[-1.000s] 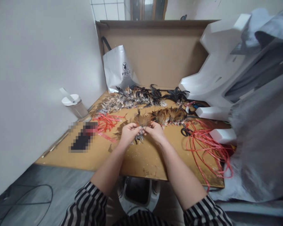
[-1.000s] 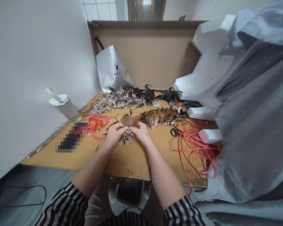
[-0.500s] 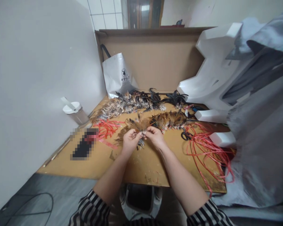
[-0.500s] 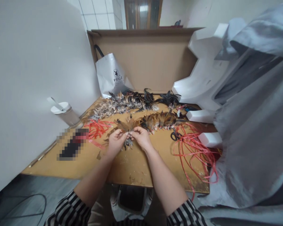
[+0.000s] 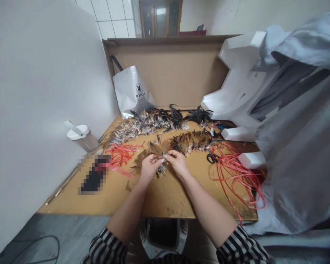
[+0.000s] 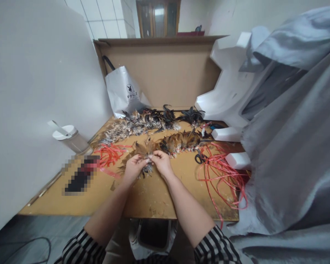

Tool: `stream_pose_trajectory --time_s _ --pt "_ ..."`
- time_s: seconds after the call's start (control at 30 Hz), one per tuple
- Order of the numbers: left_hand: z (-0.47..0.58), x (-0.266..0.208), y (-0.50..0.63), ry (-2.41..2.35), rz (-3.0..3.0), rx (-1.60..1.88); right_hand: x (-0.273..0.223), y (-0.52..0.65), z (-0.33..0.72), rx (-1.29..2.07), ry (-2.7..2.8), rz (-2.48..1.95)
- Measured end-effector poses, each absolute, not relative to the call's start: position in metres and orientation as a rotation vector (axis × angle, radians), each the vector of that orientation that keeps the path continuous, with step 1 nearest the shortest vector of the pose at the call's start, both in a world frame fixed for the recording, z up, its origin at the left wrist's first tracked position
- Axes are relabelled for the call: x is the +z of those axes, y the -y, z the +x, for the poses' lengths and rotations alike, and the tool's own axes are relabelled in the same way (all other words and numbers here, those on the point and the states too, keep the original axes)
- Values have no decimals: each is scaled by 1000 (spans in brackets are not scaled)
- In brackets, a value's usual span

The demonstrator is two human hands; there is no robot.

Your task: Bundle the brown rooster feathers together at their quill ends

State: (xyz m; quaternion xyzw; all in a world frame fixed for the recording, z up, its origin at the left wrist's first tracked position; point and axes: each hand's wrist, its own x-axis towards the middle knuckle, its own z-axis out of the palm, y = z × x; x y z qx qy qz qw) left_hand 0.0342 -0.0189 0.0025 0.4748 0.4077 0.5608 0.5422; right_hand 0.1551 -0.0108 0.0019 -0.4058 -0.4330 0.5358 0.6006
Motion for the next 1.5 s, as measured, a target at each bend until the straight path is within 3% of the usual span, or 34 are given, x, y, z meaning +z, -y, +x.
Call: stream_pose_trajectory --time_s 0.83,1.17,1.5 --pt "34 -4 19 -1027 1192 1444 0 15 147 1306 971 -877" --pt "36 -13 17 -1020 1319 1445 -5 10 158 964 1149 -1010" --pt "33 -16 22 -1083 1772 1462 8 -7 264 798 1029 -1070"
